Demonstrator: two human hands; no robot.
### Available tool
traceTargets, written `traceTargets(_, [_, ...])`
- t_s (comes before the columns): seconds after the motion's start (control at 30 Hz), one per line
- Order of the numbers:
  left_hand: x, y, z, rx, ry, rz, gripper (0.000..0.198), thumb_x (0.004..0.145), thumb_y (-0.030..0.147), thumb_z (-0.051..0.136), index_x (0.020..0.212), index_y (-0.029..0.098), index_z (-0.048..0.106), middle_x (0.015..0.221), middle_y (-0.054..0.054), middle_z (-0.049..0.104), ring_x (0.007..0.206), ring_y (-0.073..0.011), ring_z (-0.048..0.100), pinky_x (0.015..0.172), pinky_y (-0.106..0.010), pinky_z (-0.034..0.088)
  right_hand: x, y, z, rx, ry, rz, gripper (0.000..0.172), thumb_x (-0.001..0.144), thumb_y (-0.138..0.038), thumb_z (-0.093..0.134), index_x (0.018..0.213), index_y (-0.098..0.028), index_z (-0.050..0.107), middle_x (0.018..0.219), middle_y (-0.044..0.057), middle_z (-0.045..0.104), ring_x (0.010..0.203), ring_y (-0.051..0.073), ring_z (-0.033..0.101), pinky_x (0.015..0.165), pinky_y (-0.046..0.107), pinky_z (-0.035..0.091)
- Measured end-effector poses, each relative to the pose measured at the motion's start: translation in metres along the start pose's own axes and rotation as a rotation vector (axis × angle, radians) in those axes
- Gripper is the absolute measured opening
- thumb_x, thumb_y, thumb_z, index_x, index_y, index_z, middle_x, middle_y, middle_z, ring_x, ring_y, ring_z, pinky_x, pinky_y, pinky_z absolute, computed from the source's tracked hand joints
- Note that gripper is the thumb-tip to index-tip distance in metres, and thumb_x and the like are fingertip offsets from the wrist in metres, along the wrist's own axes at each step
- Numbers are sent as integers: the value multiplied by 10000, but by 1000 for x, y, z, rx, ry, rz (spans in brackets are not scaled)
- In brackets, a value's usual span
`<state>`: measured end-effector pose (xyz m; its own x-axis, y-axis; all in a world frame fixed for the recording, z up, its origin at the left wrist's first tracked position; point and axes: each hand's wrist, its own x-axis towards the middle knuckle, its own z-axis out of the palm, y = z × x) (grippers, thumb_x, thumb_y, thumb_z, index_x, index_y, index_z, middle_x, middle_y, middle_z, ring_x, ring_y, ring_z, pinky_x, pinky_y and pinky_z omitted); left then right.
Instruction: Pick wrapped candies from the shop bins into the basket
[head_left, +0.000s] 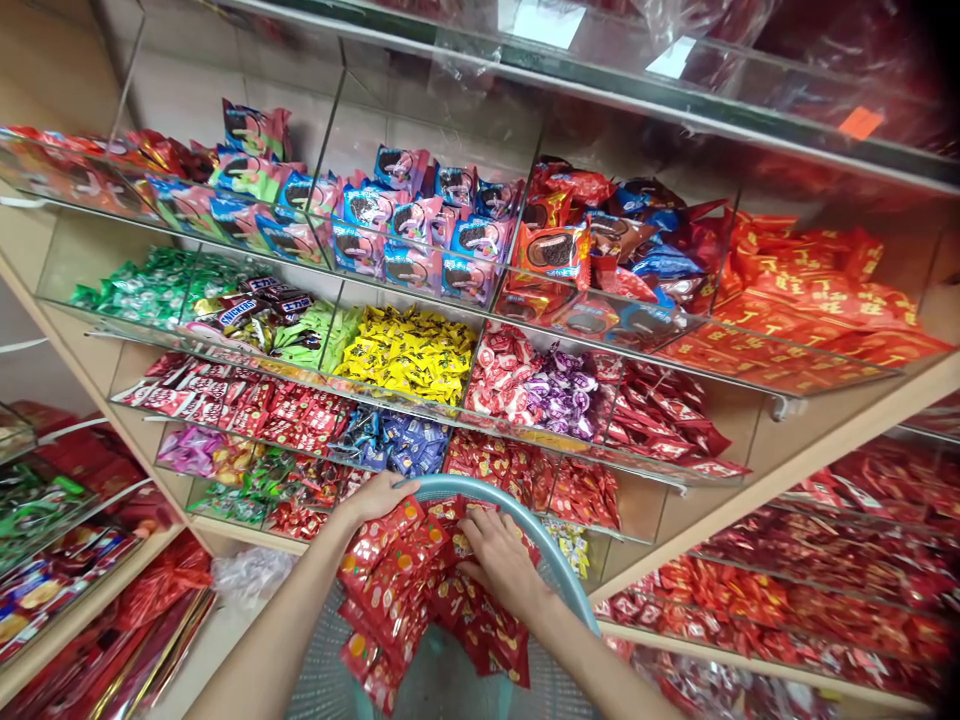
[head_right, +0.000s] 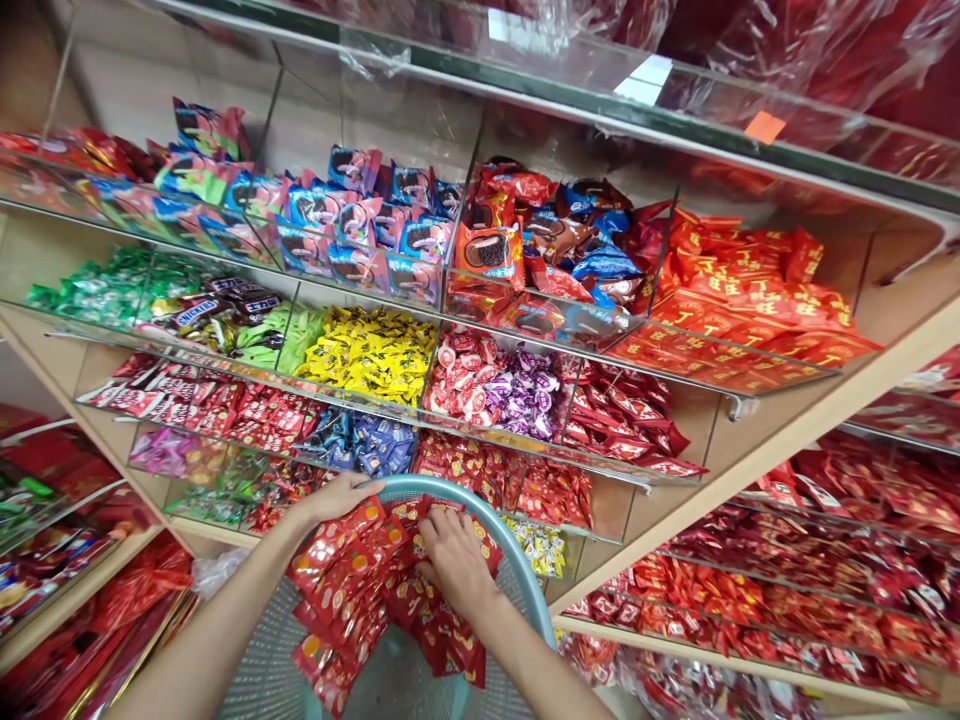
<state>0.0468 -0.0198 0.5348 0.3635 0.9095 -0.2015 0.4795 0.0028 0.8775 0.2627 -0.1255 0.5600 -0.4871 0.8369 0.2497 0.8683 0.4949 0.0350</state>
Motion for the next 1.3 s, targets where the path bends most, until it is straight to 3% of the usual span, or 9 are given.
traceTargets(0.27, [2, -3, 0, 57, -1, 27, 455, 634, 589, 419, 557, 147, 494, 463, 48, 393, 441, -81, 329, 439, -189, 237, -5, 5, -2, 32, 9, 9, 291, 689, -347, 588, 913, -214, 461, 910, 24, 484, 854, 193, 436, 707, 313, 333])
traceTargets(0.53, [2, -2, 0, 42, -20, 32, 460, 632, 598, 417, 565, 149, 488, 484, 46, 412, 457, -84, 343, 450, -189, 259, 3, -3, 6, 53, 39, -19, 205, 732, -338, 541, 864, -202, 461, 870, 20, 489, 821, 173, 448, 707, 299, 336])
traceTargets(0.87, [3, -5, -1, 45, -24, 10, 485, 607, 624, 427, 574, 147, 505, 486, 38, 437, 451, -89, 359, 449, -192, 256, -29, 12, -16, 217, 87, 145, 287, 787, -312, 452, 1059, -226, 422, 1042, 67, 473, 945, 202, 445, 767, 345, 362])
traceTargets(0.97, [3, -3, -1, 27, -35, 3, 492, 610, 626, 420, 587, 144, 517, 488, 36, 450, 446, -89, 362, 449, -193, 255, -48, 16, -13, 189, 110, 226, 402, 752, -345, 492, 1124, -235, 388, 1144, 87, 417, 1034, 227, 400, 821, 378, 339])
traceTargets(1.13, [3, -5, 0, 43, -18, -2, 493, 622, 620, 417, 606, 142, 539, 513, 26, 496, 471, -103, 409, 459, -195, 263, -74, 13, -4, 61, 61, 308, 781, 621, -417, 610, 1273, -259, 210, 1325, 102, 212, 1178, 286, 242, 885, 445, 278])
traceTargets(1.3, [4, -6, 0, 48, -30, -14, 507, 624, 620, 415, 636, 137, 567, 527, 19, 527, 483, -115, 439, 465, -198, 271, -81, 16, 2, 22, 20, 351, 775, 648, -397, 588, 1288, -258, 174, 1336, 103, 194, 1187, 274, 237, 889, 442, 284])
